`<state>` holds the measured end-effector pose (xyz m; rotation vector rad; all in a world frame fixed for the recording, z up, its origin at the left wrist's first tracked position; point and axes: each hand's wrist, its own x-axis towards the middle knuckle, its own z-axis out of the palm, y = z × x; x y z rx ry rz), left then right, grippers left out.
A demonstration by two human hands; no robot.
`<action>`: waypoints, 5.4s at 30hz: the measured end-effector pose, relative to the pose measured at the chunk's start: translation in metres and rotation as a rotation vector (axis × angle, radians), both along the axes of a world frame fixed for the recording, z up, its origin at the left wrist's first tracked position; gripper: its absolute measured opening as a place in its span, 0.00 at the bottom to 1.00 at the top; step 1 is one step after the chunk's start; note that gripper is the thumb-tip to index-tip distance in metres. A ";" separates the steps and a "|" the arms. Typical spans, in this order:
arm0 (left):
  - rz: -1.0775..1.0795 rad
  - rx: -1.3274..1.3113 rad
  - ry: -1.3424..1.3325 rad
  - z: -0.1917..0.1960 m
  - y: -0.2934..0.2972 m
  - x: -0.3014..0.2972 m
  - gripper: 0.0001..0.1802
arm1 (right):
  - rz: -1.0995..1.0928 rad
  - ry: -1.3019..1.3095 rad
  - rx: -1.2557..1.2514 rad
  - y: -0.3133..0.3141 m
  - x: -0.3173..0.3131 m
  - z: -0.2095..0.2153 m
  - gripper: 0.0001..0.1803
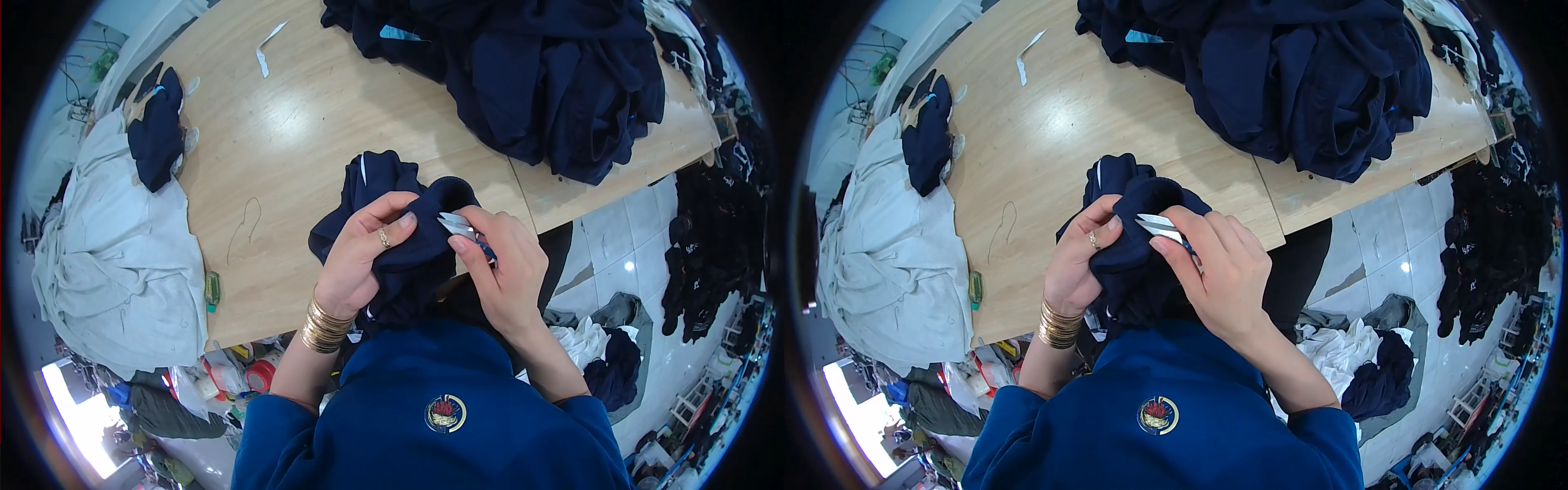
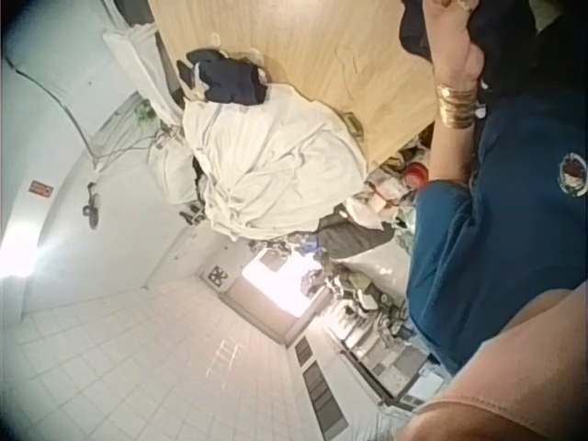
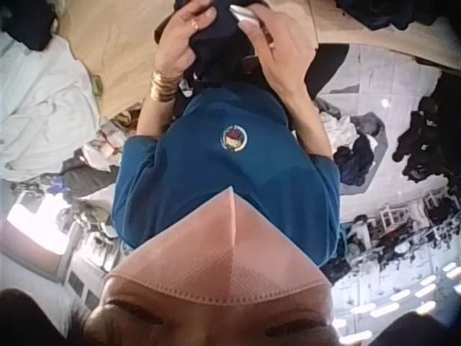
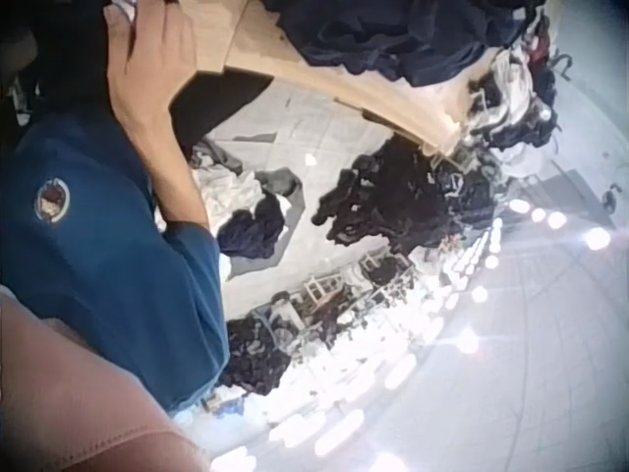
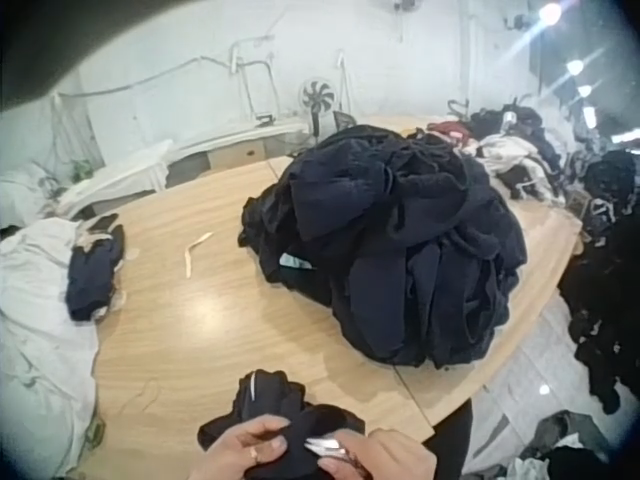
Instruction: Trimming excess threads from blue garments using a thread nipper in a textile factory.
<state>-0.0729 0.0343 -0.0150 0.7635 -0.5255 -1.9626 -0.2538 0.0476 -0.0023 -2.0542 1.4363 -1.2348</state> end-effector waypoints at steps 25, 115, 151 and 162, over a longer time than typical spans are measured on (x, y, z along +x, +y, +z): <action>0.030 -0.015 -0.039 0.003 -0.002 0.009 0.13 | -0.101 -0.296 0.308 -0.005 -0.004 -0.005 0.23; -1.419 0.207 0.581 0.237 0.071 -0.173 0.30 | -0.224 -0.065 0.147 -0.044 -0.031 -0.129 0.11; -1.517 -1.280 0.176 0.225 0.077 -0.232 0.41 | -0.202 -0.246 0.158 -0.047 -0.029 -0.120 0.09; -1.586 -0.343 0.418 0.206 0.071 -0.215 0.41 | -0.276 -0.031 0.095 -0.043 -0.027 -0.137 0.09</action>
